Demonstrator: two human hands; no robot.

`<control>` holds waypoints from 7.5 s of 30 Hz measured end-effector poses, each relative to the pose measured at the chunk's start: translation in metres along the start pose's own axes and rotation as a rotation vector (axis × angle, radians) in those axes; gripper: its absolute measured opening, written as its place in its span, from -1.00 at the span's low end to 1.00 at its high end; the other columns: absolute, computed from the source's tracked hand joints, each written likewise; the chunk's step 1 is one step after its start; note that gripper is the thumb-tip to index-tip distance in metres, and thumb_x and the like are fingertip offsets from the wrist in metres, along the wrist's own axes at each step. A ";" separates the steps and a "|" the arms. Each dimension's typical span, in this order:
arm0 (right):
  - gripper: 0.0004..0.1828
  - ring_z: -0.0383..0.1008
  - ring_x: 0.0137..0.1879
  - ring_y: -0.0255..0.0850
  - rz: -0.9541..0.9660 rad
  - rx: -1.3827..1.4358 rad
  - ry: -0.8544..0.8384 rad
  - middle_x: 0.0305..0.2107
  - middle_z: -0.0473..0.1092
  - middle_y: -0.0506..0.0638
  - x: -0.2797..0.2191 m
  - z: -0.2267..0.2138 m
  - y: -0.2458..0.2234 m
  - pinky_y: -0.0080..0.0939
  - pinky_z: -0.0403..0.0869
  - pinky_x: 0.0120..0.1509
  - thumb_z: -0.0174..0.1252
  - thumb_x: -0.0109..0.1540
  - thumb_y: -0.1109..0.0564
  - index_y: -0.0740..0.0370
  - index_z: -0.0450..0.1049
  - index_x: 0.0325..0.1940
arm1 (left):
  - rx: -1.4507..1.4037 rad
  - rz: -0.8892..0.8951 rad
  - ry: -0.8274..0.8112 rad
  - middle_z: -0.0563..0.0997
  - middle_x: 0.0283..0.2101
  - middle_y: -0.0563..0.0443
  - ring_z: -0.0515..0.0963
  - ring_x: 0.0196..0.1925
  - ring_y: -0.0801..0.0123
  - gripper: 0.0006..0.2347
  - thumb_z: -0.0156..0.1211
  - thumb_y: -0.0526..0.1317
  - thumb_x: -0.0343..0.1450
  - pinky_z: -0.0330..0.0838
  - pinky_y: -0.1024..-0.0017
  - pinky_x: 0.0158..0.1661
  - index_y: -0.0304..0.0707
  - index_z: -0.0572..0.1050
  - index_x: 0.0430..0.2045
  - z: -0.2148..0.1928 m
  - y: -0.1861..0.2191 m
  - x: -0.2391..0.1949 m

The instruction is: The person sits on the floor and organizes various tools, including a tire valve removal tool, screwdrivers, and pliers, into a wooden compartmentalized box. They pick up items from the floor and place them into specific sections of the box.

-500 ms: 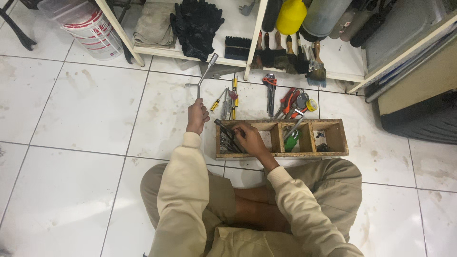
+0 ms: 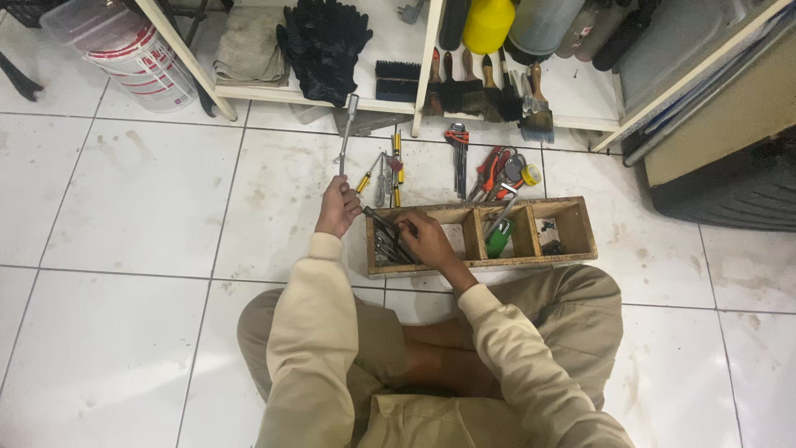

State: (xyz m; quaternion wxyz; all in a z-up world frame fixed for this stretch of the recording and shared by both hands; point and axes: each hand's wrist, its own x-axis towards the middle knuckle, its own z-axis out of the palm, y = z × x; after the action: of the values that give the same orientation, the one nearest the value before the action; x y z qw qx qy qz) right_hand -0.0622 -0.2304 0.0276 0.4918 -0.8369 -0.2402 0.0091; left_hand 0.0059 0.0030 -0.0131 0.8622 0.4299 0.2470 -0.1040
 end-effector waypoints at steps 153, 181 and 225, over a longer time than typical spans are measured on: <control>-0.56 0.53 0.07 0.01 0.217 0.865 -0.615 -0.10 0.48 0.25 -0.037 0.006 -0.046 0.13 0.50 0.26 0.03 0.40 0.30 0.39 0.26 0.39 | 0.553 0.322 -0.477 0.50 0.25 -0.26 0.48 0.27 -0.02 -0.67 0.01 -0.17 0.59 0.42 0.08 0.21 -0.22 0.45 0.25 0.058 -0.038 -0.048; -0.44 0.57 -0.38 -0.04 0.131 0.729 0.128 -0.42 0.47 0.20 -0.014 -0.034 0.009 -0.16 0.54 -0.25 -0.21 0.22 0.46 0.25 0.21 0.31 | 0.872 0.045 -0.793 -0.04 0.50 -0.55 -0.04 0.51 -0.43 -0.39 0.28 -0.02 0.46 -0.01 -0.09 0.43 -0.26 0.24 0.38 0.070 0.028 -0.125; -0.68 0.34 0.00 0.12 0.017 -0.128 0.114 -0.19 0.33 0.11 -0.007 -0.012 0.026 0.14 0.30 0.21 -0.24 0.47 0.12 0.06 0.44 0.12 | 1.277 0.530 -0.209 0.67 -0.10 -0.34 0.65 0.05 -0.14 -0.78 0.05 -0.13 0.58 0.61 -0.01 -0.02 -0.29 0.52 -0.07 0.038 -0.007 -0.179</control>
State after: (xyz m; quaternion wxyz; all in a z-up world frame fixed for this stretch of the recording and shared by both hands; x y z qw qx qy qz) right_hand -0.0557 -0.2531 0.0108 0.4502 -0.8677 -0.2047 -0.0495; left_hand -0.1376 -0.0376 0.0936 0.4565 0.8859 -0.0599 -0.0560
